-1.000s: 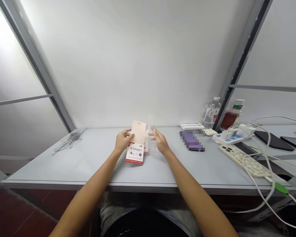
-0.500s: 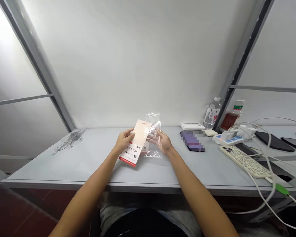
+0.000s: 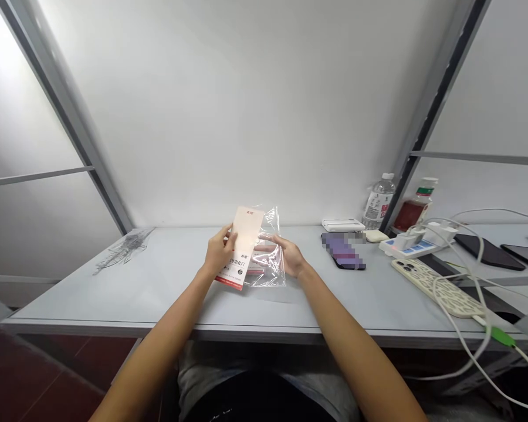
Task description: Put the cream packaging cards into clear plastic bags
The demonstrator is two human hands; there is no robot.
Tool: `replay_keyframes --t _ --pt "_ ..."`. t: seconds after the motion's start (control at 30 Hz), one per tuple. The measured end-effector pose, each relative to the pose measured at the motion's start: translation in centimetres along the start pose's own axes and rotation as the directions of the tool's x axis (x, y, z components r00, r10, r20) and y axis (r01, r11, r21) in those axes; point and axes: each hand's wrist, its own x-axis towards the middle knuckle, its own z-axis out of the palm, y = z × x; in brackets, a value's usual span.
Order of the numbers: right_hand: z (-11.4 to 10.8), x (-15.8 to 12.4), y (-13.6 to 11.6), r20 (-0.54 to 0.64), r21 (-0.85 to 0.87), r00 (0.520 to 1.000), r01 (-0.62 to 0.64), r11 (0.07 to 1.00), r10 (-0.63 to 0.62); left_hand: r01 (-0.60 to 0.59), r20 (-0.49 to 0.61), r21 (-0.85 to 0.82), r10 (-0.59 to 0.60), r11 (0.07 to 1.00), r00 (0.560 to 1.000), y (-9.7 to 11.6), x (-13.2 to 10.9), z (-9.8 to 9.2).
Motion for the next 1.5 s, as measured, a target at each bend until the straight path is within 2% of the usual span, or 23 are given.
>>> replay_keyframes --t 0.17,0.53,0.67,0.83,1.23,1.5 --pt "-0.1 0.1 0.1 0.001 -0.080 1.000 -0.005 0.997 0.005 -0.001 -0.017 0.001 0.001 1.000 1.000 0.1 -0.1 0.1" --pt "-0.5 0.2 0.0 -0.007 -0.108 1.000 0.001 0.994 -0.002 -0.028 0.020 0.022 0.028 0.999 0.999 0.3 0.0 -0.2" --pt "-0.3 0.3 0.4 0.018 -0.116 1.000 -0.023 0.993 0.025 -0.046 0.013 0.074 0.045 0.996 0.999 0.2 -0.1 0.0" --pt "0.1 0.4 0.8 0.062 -0.172 0.996 -0.054 0.984 0.065 -0.015 0.001 0.051 0.015 0.999 1.000 0.1 0.0 0.0" --pt "0.3 0.4 1.5 0.121 -0.153 0.985 -0.103 0.983 0.122 -0.021 -0.127 0.080 0.031 0.997 0.991 -0.1 0.0 -0.1" --pt "1.2 0.2 2.0 0.150 -0.151 0.981 -0.103 0.983 0.126 0.051 -0.195 0.024 -0.045 0.998 0.980 -0.1 0.0 0.1"
